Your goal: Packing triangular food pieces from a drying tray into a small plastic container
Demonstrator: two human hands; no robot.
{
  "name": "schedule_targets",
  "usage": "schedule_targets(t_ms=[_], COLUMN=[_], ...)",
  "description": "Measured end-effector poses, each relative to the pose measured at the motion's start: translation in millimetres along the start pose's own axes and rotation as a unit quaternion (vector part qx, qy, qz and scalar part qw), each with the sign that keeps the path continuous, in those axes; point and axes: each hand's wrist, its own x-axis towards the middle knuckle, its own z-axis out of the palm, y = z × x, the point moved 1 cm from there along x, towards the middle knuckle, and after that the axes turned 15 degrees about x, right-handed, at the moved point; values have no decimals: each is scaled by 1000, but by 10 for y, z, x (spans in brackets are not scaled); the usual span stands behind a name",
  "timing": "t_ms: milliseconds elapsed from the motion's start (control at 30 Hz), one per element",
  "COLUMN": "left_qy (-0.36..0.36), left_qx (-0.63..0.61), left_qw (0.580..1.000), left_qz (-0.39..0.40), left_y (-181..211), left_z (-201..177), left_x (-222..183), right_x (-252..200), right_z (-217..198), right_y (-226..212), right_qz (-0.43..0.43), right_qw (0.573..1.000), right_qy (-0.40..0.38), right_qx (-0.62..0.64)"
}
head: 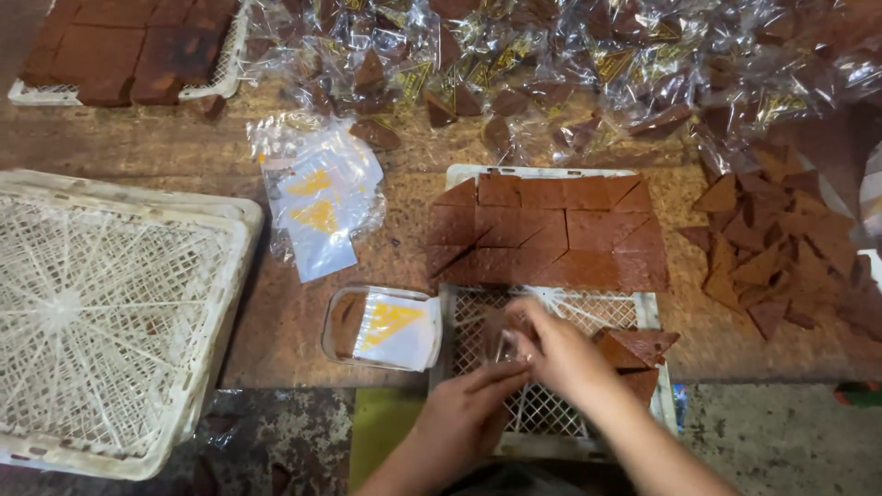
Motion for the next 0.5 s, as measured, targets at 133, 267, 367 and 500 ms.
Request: schedule_targets(t_ms=[133,267,367,500], left_qy=[61,-84,-275,-47], left_qx=[58,166,239,158], left_qw=[994,971,888,959], left_qz=[-74,-152,-280,-229], left_y=[-736,-909,-811,-948], left_z=[178,-43,-140,-127], left_x=[-232,-266,-289,-380], right_x=[-249,-490,-436,-348], right_z=[-392,-895,-996,-712], right_y=[217,44,447,1257], right_qz=[59,-78,23,137], right_qw=[997,975,989,958], right_qy=[49,174,76,-51], right_qx=[-17,113,-123,-246])
